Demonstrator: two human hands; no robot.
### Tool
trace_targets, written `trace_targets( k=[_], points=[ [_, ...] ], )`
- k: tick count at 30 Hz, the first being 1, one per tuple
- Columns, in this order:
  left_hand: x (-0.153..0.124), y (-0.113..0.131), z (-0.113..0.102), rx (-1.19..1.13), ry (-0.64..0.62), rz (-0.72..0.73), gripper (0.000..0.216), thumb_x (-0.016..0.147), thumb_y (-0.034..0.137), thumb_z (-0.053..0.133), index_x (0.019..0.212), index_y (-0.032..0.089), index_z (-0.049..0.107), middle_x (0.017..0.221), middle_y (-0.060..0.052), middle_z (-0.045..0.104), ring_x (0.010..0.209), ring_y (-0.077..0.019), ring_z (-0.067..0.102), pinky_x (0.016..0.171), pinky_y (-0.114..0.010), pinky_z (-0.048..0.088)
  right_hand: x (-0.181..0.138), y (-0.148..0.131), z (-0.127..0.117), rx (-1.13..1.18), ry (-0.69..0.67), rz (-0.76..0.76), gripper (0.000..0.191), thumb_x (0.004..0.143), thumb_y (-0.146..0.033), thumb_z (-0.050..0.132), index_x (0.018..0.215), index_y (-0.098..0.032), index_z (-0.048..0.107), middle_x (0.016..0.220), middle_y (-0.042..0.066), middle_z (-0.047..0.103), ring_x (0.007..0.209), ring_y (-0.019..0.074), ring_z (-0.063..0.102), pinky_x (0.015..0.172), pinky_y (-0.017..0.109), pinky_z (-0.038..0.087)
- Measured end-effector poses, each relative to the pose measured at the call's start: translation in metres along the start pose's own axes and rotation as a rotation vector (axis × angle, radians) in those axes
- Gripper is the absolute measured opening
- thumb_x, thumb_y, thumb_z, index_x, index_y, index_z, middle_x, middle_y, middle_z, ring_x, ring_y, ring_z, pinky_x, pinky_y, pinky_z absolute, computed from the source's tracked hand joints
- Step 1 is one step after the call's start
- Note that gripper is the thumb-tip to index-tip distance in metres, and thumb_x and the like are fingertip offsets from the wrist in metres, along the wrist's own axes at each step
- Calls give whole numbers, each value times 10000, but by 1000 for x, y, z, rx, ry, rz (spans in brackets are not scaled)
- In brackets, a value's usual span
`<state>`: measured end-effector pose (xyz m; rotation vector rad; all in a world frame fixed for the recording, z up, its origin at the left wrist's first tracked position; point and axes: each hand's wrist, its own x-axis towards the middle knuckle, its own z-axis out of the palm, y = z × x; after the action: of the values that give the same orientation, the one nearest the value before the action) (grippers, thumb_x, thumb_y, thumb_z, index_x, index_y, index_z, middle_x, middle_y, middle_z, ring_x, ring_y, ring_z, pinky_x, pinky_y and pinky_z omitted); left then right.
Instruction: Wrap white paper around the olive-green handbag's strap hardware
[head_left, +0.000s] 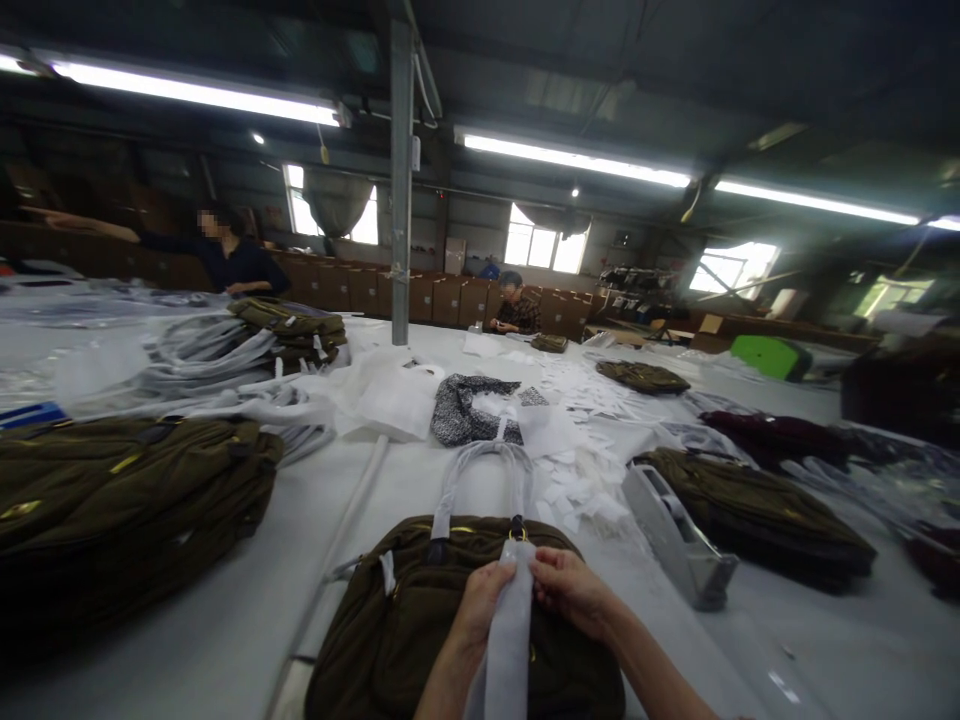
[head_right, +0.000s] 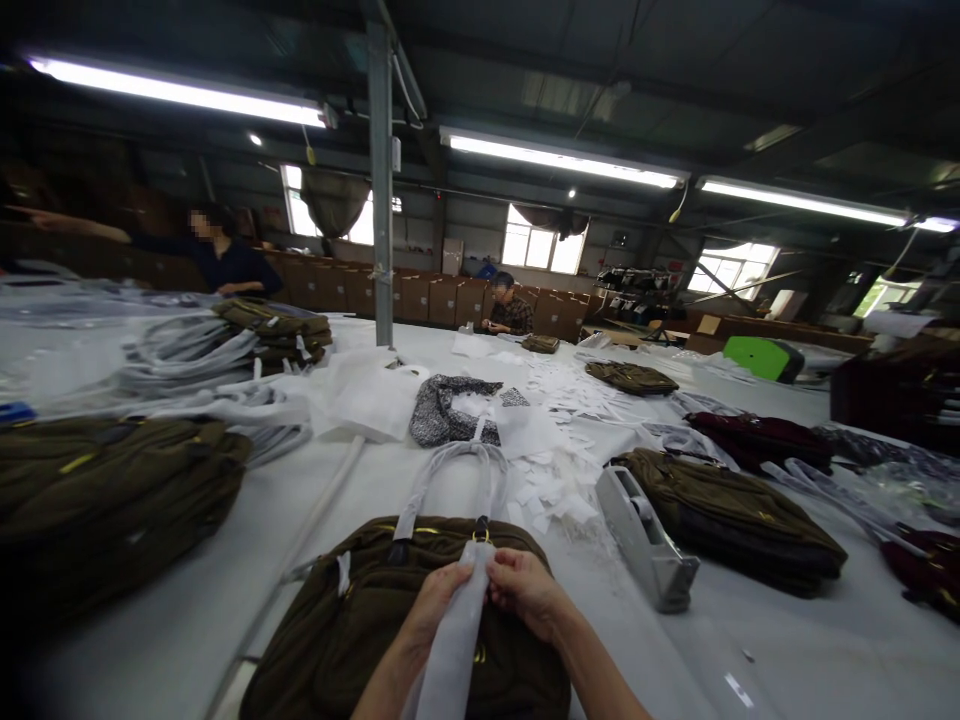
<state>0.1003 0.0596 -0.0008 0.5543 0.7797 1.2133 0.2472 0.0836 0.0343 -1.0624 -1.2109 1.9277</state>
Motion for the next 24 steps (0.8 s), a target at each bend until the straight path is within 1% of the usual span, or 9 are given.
trace_targets(
  k=[2, 7, 10, 13, 16, 18, 20, 22, 24],
  points=[
    [0, 0, 1, -12, 3, -2, 359, 561, 396, 735, 709, 86, 630, 524, -26, 610, 432, -84, 491, 445, -201, 352, -7, 5, 3, -13, 63, 17, 441, 641, -463, 749, 902, -130, 626, 627, -18, 553, 486, 41, 483, 428, 120, 344],
    [0, -2, 1, -28, 11, -21, 346, 578, 398, 728, 708, 108, 591, 493, 22, 549, 410, -74, 450, 431, -202, 326, -30, 21, 19, -192, 323, 3, 507, 668, -574, 658, 879, -116, 605, 722, 41, 615, 407, 52, 500, 323, 131, 302],
    [-3, -3, 2, -23, 29, -23, 325, 573, 385, 724, 683, 123, 568, 494, 36, 528, 422, -76, 448, 441, -206, 325, -35, 25, 32, -298, 352, -4, 469, 707, -563, 603, 781, -100, 599, 706, 56, 616, 393, 66, 514, 296, 138, 299],
    [-6, -2, 4, 2, 45, -14, 331, 556, 385, 724, 694, 128, 568, 517, 36, 533, 445, -80, 454, 461, -212, 335, -31, 25, 43, -413, 344, 47, 393, 781, -497, 519, 711, -114, 571, 523, 4, 543, 331, 69, 460, 263, 144, 252],
    [-7, 0, 6, 49, 58, -1, 359, 528, 406, 729, 693, 123, 581, 531, 28, 544, 471, -94, 472, 488, -227, 353, -24, 24, 49, -530, 390, 99, 312, 804, -414, 474, 703, -134, 566, 411, -32, 473, 274, 75, 388, 248, 160, 208],
    [-6, 2, 8, 94, 67, 10, 378, 510, 426, 735, 682, 119, 596, 544, 18, 556, 503, -110, 495, 518, -240, 373, -19, 24, 50, -574, 414, 88, 258, 774, -362, 499, 676, -137, 578, 398, -28, 475, 274, 85, 387, 259, 173, 214],
    [-5, 5, 9, 150, 78, 20, 383, 502, 442, 739, 654, 114, 610, 552, 8, 568, 539, -124, 514, 554, -252, 390, -14, 26, 50, -620, 449, 41, 203, 720, -292, 543, 594, -137, 574, 419, -8, 500, 320, 99, 436, 295, 180, 239],
    [-6, 10, 11, 209, 82, 27, 385, 503, 456, 738, 628, 111, 623, 561, -1, 581, 574, -137, 527, 586, -259, 401, -11, 28, 49, -675, 495, -15, 169, 662, -219, 574, 518, -132, 561, 455, 18, 535, 408, 122, 507, 346, 183, 262],
    [-13, 15, 11, 266, 64, 21, 399, 514, 474, 729, 639, 105, 643, 583, -14, 600, 596, -146, 538, 607, -264, 409, -8, 30, 48, -713, 531, -63, 148, 638, -182, 580, 502, -122, 576, 505, 44, 578, 509, 156, 565, 390, 188, 283]
  ],
)
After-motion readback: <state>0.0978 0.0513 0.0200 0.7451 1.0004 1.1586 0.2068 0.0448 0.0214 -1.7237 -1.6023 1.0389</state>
